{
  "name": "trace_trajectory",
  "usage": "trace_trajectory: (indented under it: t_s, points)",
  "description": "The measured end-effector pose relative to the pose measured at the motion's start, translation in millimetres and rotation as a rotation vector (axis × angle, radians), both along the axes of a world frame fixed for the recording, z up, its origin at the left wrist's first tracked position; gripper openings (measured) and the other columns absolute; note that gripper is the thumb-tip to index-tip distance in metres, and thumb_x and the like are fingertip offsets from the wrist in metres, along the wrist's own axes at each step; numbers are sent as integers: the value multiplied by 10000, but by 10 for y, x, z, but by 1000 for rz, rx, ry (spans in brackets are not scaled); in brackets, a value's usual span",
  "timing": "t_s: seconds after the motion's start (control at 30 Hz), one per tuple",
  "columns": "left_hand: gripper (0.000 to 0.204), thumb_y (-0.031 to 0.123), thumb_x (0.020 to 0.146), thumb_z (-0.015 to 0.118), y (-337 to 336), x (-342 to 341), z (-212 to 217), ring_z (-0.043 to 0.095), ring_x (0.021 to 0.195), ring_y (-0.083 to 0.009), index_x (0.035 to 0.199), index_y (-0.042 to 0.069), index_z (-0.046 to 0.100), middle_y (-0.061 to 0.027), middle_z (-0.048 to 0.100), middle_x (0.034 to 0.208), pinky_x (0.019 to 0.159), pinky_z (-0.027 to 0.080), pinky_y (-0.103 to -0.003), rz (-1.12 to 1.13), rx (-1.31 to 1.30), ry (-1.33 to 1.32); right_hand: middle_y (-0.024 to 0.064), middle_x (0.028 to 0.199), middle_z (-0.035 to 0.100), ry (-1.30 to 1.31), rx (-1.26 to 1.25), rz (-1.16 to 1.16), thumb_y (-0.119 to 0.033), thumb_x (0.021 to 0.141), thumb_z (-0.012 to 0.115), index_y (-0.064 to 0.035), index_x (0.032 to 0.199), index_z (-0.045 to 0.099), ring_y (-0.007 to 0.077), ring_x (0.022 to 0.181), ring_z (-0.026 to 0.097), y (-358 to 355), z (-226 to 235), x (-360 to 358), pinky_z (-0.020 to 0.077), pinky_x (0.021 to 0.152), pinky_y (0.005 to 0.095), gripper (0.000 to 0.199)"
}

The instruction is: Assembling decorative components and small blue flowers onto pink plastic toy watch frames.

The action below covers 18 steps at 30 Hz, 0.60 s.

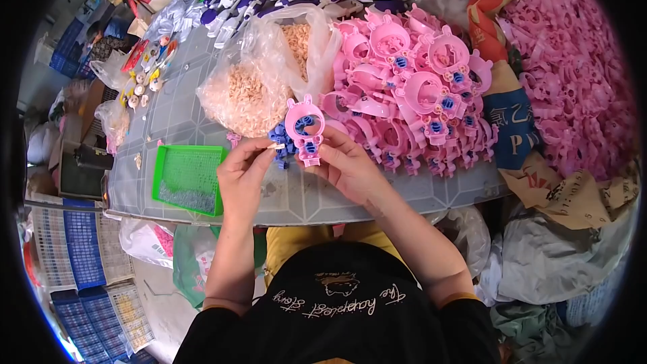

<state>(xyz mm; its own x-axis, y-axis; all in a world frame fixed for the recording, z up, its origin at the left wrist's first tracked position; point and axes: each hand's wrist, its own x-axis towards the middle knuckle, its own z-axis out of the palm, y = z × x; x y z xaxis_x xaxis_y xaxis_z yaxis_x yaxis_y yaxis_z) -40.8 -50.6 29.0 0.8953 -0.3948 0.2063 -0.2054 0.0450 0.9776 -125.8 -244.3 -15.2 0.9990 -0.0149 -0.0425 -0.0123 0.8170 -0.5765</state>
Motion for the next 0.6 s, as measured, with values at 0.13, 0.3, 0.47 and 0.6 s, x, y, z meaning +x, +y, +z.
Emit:
trace_trajectory:
  t_s: [0.13,0.3,0.47,0.6]
  points:
    - [160,-33,937,702,-27,-58,-56,628,912,-78,1096,-17,710,-28,690,1030,802,505,-227,-21,-57,47,135,1357,620,-12,-17,22,-147,1056,575,-81,1477,496,270,1193,664,5,32,-41,560,1043,404,434]
    - [168,-15,928,681,-120,-141,-57,676,831,-137,1092,9,707,-92,717,951,750,536,-275,-56,198,-296,140,1367,615,-37,1,15,-135,1057,569,-82,1481,492,260,1202,662,3,5,-32,565,1035,398,434]
    - [176,-58,931,671,-36,-146,-52,654,955,-92,1098,-5,686,-40,703,1066,824,527,-241,-70,232,-117,133,1353,619,-54,12,64,-145,1053,583,-84,1483,482,244,1211,653,-27,17,-30,576,1023,396,446]
    - [173,-79,912,690,-24,-118,22,653,954,-112,1070,-10,679,-53,694,1070,829,529,-252,-46,116,-201,120,1344,619,-23,-20,38,-171,1043,609,-88,1478,472,236,1207,652,-2,26,-22,578,1021,394,463]
